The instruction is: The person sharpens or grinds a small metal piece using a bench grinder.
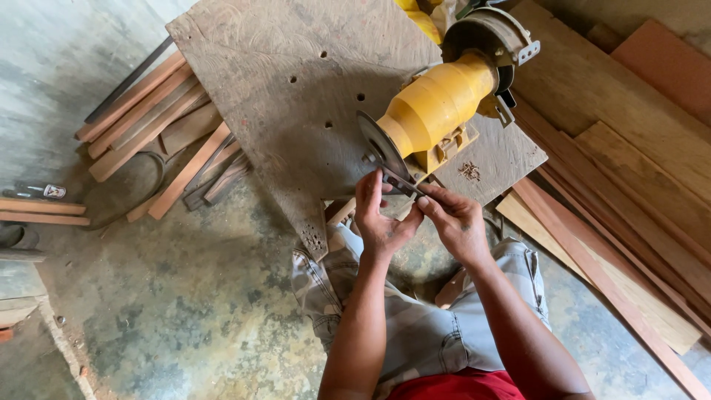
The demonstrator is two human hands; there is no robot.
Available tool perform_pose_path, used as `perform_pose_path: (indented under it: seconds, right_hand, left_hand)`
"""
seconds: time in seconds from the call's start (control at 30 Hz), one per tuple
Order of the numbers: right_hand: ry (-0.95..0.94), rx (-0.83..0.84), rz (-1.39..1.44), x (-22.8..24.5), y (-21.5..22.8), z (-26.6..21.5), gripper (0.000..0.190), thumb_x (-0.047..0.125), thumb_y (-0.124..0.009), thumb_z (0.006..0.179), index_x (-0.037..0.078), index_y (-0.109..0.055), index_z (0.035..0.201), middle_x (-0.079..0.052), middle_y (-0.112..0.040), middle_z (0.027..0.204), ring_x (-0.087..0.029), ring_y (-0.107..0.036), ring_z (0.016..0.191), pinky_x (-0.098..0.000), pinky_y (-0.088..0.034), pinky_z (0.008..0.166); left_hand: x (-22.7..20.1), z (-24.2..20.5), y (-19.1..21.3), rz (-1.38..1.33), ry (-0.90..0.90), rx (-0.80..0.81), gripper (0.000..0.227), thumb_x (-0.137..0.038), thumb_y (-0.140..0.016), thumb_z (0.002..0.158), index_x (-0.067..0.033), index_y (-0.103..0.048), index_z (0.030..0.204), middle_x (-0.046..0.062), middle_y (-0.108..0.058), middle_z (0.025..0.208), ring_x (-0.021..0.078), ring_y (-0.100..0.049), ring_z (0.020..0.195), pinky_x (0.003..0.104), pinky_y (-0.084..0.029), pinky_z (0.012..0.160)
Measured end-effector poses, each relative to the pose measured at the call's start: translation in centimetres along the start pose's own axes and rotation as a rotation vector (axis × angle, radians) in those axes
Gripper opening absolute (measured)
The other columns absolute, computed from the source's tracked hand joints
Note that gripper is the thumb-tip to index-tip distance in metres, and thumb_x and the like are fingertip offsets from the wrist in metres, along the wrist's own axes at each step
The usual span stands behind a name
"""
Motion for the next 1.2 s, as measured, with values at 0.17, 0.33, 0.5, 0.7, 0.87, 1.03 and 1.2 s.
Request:
perform_pose_path:
  seconds: [0.17, 0.33, 0.5, 0.7, 0.87, 1.03, 1.2]
  right_hand:
    - [0.009, 0.005, -0.034, 0.0, 0.9, -1.0, 0.029, 0.013, -0.071, 0.097, -0.001, -0.074, 0.122, 0.001, -0.073, 0.098, -0.004, -0.061, 0.087, -0.0201, -0.052, 0.077]
    - [-0.029, -0.003, -0.025, -0.1, 1.6, -2.0, 0.028, 0.013, -0.070, 0.097, -0.001, -0.075, 0.121, 0.001, -0.073, 0.095, -0.004, -0.060, 0.085, -0.0203, -0.051, 0.075]
    - [-0.016, -0.012, -0.013, -1.2, 2.4, -2.5, 0.026, 0.012, -0.070, 0.097, -0.002, -0.075, 0.119, 0.001, -0.074, 0.096, -0.005, -0.063, 0.087, -0.0206, -0.052, 0.078]
    - [0.000, 0.023, -0.001, -1.3, 2.6, -3.5, 0.025, 0.011, -0.070, 0.097, -0.002, -0.075, 0.118, -0.001, -0.074, 0.097, -0.006, -0.064, 0.088, -0.0223, -0.054, 0.080]
    - [-0.018, 0.009, -0.005, -1.2, 2.5, -3.3, 0.026, 0.010, -0.070, 0.097, -0.002, -0.074, 0.119, -0.002, -0.075, 0.099, -0.006, -0.064, 0.089, -0.0221, -0.053, 0.081]
    - [-0.017, 0.009, 0.002, -2.0, 2.6, -3.2, 0.026, 0.010, -0.069, 0.098, -0.002, -0.074, 0.120, -0.001, -0.074, 0.101, -0.006, -0.064, 0.092, -0.0216, -0.053, 0.083]
    - [-0.030, 0.014, 0.057, -2.4, 2.5, -3.0, 0.026, 0.010, -0.069, 0.098, -0.003, -0.074, 0.120, -0.002, -0.075, 0.102, -0.007, -0.065, 0.092, -0.0220, -0.054, 0.084]
  left_hand:
    - [-0.7, -0.7, -0.4, -0.003, -0.033, -0.007, 0.086, -0.018, -0.087, 0.068, -0.0032, -0.054, 0.145, 0.009, -0.061, 0.131, 0.0167, -0.066, 0.101, 0.029, -0.051, 0.071]
    - [-1.4, -1.3, -0.7, -0.012, -0.085, 0.018, 0.085, -0.019, -0.089, 0.070, -0.0015, -0.053, 0.144, 0.009, -0.062, 0.126, 0.0182, -0.064, 0.099, 0.030, -0.050, 0.071]
    - [-2.1, -2.0, -0.9, -0.034, -0.111, 0.039, 0.085, -0.017, -0.088, 0.071, 0.0000, -0.051, 0.146, 0.013, -0.060, 0.125, 0.0223, -0.063, 0.101, 0.034, -0.057, 0.086]
    - [-4.2, -2.2, 0.0, -0.042, -0.194, 0.026, 0.086, -0.016, -0.087, 0.073, 0.0010, -0.048, 0.148, 0.015, -0.061, 0.128, 0.0268, -0.062, 0.104, 0.036, -0.056, 0.088]
    - [-3.2, -2.3, -0.5, -0.039, -0.155, 0.041, 0.086, -0.016, -0.087, 0.072, 0.0006, -0.050, 0.147, 0.015, -0.061, 0.127, 0.0268, -0.063, 0.102, 0.036, -0.057, 0.088]
    - [-2.5, -2.4, -0.7, -0.027, -0.120, 0.053, 0.086, -0.017, -0.087, 0.070, 0.0002, -0.051, 0.146, 0.015, -0.061, 0.127, 0.0253, -0.064, 0.101, 0.036, -0.057, 0.088]
    - [-2.5, -2.3, -0.6, -0.041, -0.124, 0.039, 0.085, -0.017, -0.087, 0.071, -0.0002, -0.052, 0.146, 0.016, -0.061, 0.129, 0.0247, -0.065, 0.101, 0.035, -0.058, 0.088]
Point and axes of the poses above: each hand's wrist, its own z-axis towards the middle knuckle, its own y-axis out of the back of the hand, x = y × z, the point moved 10 cm from there along z, towards the middle knuckle
